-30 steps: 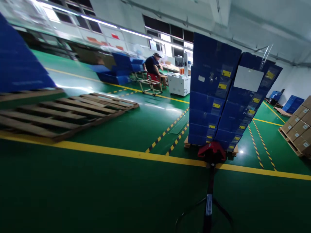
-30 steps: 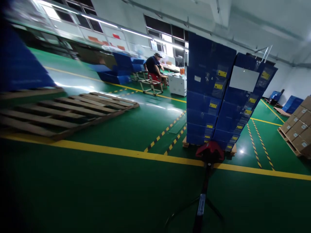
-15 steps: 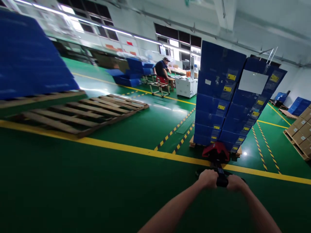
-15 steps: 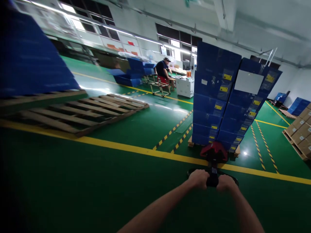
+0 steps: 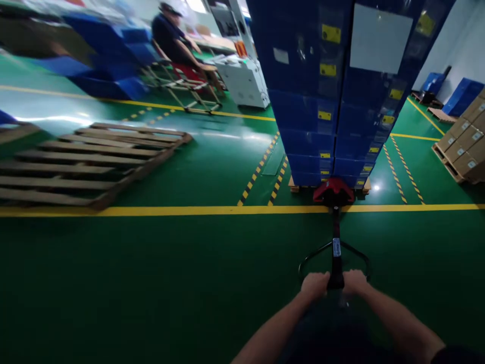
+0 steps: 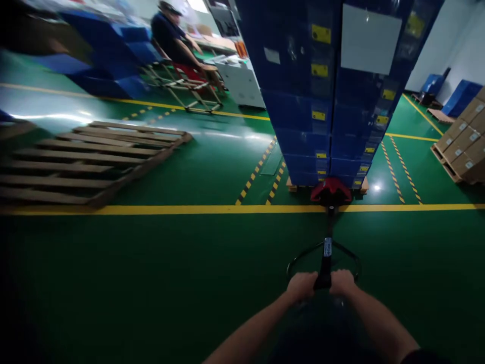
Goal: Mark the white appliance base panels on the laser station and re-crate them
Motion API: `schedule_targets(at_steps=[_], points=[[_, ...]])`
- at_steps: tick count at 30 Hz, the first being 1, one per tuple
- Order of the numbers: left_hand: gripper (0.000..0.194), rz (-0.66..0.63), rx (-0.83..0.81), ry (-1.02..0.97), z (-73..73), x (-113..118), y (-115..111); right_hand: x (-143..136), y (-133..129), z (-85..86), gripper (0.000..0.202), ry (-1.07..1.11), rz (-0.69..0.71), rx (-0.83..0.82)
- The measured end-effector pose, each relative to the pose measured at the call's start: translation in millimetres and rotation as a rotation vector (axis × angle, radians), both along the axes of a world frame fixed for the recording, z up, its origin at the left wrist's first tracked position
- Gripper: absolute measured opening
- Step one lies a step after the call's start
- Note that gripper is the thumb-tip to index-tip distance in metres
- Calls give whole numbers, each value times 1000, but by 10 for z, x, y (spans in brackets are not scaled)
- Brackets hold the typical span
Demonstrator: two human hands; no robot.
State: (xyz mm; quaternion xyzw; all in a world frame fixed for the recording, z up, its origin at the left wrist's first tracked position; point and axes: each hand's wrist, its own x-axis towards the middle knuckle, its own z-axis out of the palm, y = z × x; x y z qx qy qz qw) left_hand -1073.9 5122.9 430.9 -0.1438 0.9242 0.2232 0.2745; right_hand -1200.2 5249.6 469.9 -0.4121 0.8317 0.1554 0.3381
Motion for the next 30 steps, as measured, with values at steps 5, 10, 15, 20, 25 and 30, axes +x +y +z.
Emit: schedule_targets(at_steps=[5,10,15,20,25,30], points=[[34,0,-74,99,434,-574,-641,-754,-502,424,36,6,100,-51],[35,8,-87,161,617,-943,-1086,-1191,-868,660,39,33,104,-96],[34,38,-48,88,212,-322,-481,-455,-344,204,28,12,65,-31],[32,25,50,-4,-90,132,82,155,125,-219,30,-36,84,55],[35,34,25,57,113,-161,-243,-289,-128,-49,31,-33,152,18],[41,54,-32,196,678,-831,-978,-1155,-801,538,31,19,181,-66]])
